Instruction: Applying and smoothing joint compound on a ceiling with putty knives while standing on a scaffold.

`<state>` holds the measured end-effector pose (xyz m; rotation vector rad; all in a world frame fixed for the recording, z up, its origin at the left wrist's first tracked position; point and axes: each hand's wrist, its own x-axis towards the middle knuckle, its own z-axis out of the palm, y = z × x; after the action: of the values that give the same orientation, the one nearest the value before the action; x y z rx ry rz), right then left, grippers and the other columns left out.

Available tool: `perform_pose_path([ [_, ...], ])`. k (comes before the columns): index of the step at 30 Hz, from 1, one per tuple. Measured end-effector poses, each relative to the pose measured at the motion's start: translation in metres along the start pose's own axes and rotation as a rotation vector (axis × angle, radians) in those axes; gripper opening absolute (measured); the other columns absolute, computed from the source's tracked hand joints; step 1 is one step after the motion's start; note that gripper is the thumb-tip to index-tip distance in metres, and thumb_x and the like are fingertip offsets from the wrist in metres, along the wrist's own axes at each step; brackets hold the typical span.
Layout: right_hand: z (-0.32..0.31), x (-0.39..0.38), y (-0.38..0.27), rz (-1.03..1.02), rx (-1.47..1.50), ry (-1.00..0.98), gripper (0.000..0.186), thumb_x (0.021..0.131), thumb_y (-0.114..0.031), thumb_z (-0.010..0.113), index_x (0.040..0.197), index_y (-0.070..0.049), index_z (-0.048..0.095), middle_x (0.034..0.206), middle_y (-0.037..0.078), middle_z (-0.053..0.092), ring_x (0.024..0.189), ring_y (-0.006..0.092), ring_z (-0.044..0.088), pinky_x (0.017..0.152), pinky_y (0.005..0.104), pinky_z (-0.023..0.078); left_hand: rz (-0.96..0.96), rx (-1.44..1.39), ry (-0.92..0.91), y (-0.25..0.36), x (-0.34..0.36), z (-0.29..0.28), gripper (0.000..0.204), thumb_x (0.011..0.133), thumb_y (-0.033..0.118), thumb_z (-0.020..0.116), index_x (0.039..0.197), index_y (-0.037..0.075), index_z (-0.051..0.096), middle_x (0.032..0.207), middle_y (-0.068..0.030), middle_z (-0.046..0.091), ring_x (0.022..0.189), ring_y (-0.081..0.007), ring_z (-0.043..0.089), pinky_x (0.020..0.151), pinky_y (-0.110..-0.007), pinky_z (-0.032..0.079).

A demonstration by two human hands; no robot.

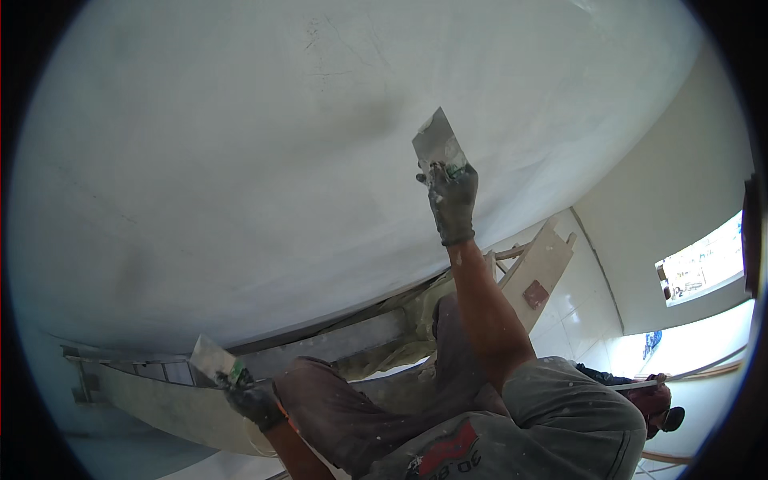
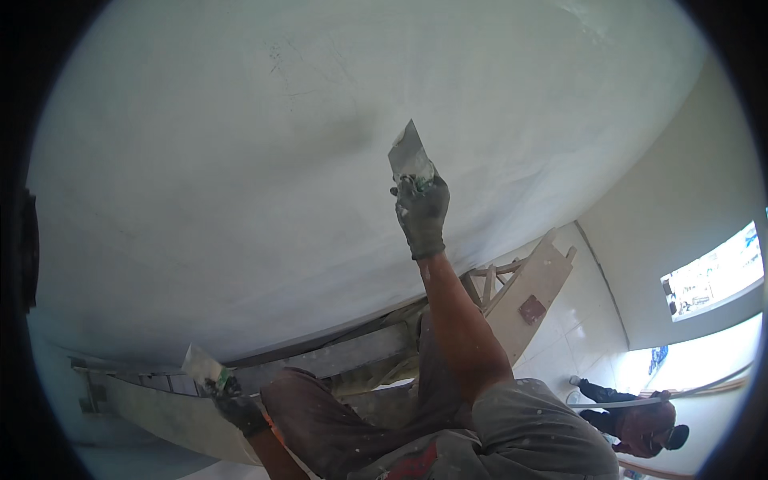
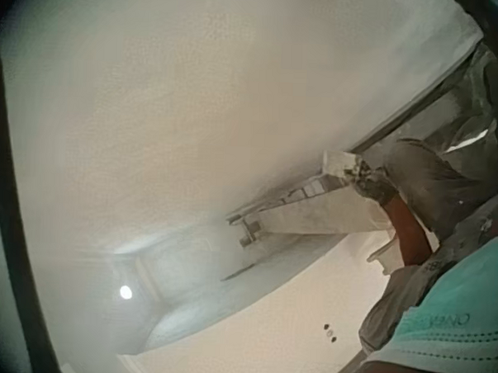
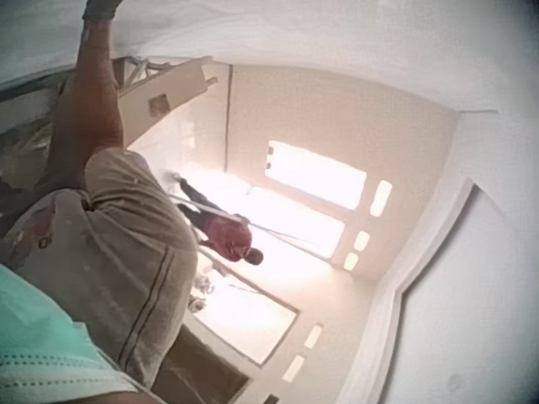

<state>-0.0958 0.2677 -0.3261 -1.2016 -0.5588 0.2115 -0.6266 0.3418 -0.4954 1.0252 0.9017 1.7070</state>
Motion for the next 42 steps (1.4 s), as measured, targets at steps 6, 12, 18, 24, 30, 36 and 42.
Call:
perform_pose_path([
  [6,0.056,0.040,-0.026,-0.511,-1.019,0.389,0.044,0.086,-0.009,0.058,0.128,0.002,0.053,0.119,0.019,0.060,0.093,0.0293,0.065,0.072,0.0443,0.055,-0.428,-0.413,-0.324,-0.069,-0.028,0.150,0.041,0.100,0.024,0.055,0.131,-0.003,0.054,0.126,-0.0142,0.059,0.112,-0.0269,0.061,0.093,-0.044,0.053],
  [12,0.137,0.003,0.058,-0.426,-1.437,0.271,0.060,0.087,-0.018,0.057,0.141,0.004,0.042,0.145,0.024,0.045,0.117,0.0368,0.058,0.092,0.0437,0.051,-0.680,-0.237,-0.462,-0.086,-0.034,0.169,0.031,0.096,0.022,0.060,0.116,-0.002,0.064,0.110,-0.0086,0.067,0.101,-0.0201,0.065,0.086,-0.037,0.054],
  [18,0.052,-0.003,0.020,-0.374,-0.864,0.291,0.057,0.084,-0.013,0.062,0.139,-0.007,0.048,0.120,0.016,0.058,0.102,0.0356,0.061,0.084,0.0452,0.052,-0.711,-0.172,-0.330,-0.094,-0.018,0.149,0.030,0.096,0.022,0.060,0.114,-0.002,0.065,0.108,-0.0079,0.067,0.097,-0.0174,0.065,0.083,-0.034,0.053],
  [24,0.065,0.052,-0.006,-0.400,-1.094,0.449,0.056,0.083,-0.016,0.064,0.136,-0.007,0.050,0.131,0.021,0.052,0.103,0.0405,0.059,0.085,0.0467,0.053,-0.728,-0.100,-0.365,-0.111,-0.015,0.142,0.031,0.096,0.022,0.059,0.116,-0.002,0.066,0.107,-0.0063,0.067,0.093,-0.0152,0.065,0.080,-0.030,0.053],
  [30,0.194,-0.032,0.014,-0.602,-1.006,0.211,0.057,0.091,-0.020,0.059,0.142,0.000,0.043,0.142,0.022,0.049,0.129,0.0378,0.049,0.097,0.0475,0.048,-0.761,-0.122,-0.338,-0.130,-0.014,0.127,0.032,0.096,0.021,0.057,0.117,-0.001,0.067,0.106,-0.0055,0.068,0.091,-0.0143,0.064,0.078,-0.030,0.052],
  [36,0.267,-0.083,0.016,-0.479,-0.932,0.000,0.062,0.083,-0.021,0.065,0.139,-0.001,0.047,0.138,0.029,0.048,0.115,0.0450,0.058,0.081,0.0474,0.056,-0.726,-0.109,-0.384,-0.139,-0.017,0.121,0.033,0.098,0.026,0.056,0.120,0.002,0.063,0.112,-0.0055,0.065,0.098,-0.0167,0.064,0.084,-0.033,0.052],
  [42,0.239,-0.094,0.018,-0.598,-0.857,-0.092,0.054,0.080,-0.013,0.065,0.132,-0.003,0.054,0.124,0.020,0.057,0.104,0.0362,0.063,0.079,0.0428,0.056,-0.742,-0.132,-0.499,-0.123,-0.014,0.134,0.034,0.099,0.026,0.055,0.121,0.002,0.062,0.112,-0.0056,0.065,0.099,-0.0168,0.063,0.083,-0.033,0.052],
])
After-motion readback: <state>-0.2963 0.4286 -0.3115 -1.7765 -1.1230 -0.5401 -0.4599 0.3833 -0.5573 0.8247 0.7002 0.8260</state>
